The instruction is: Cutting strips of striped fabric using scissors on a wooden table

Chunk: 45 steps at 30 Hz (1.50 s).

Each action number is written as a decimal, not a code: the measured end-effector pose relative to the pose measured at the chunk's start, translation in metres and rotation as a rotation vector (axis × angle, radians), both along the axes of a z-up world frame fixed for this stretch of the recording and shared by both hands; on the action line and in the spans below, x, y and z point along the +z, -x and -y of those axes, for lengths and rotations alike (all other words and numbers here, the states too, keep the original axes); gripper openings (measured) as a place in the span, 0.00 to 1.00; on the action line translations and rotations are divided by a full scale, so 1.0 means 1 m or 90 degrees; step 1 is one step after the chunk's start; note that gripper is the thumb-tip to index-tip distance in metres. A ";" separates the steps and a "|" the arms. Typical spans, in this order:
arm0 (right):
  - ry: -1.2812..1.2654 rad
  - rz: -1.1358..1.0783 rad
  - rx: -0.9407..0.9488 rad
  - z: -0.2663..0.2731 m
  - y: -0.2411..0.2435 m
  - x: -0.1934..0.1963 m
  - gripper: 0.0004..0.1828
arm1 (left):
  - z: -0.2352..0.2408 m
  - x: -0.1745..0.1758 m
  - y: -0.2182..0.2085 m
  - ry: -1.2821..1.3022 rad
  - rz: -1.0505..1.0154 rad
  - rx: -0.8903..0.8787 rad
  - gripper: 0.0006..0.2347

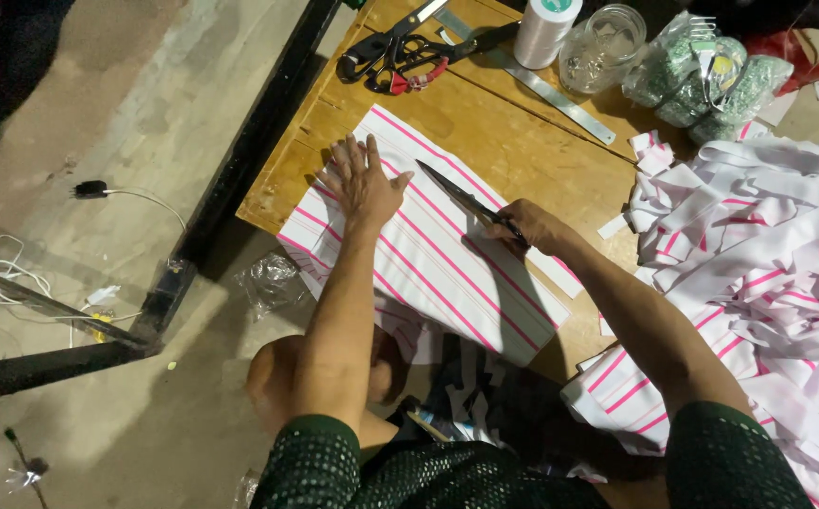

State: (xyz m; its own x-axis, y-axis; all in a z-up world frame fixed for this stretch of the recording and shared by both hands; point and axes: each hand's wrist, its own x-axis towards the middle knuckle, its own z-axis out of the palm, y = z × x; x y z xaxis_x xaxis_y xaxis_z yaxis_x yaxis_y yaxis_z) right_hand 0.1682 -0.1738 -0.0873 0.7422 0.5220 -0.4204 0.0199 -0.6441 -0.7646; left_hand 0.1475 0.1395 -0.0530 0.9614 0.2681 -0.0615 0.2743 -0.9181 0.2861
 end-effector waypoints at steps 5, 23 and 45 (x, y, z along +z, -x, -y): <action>0.029 -0.057 -0.042 -0.017 0.018 0.045 0.25 | -0.007 0.033 0.009 -0.038 -0.076 -0.052 0.41; -0.116 -0.107 -0.085 -0.045 0.006 0.062 0.23 | -0.008 0.029 0.009 -0.029 -0.081 -0.059 0.43; -0.117 -0.128 -0.047 -0.078 -0.014 0.081 0.23 | -0.009 0.034 0.008 -0.011 -0.099 -0.059 0.44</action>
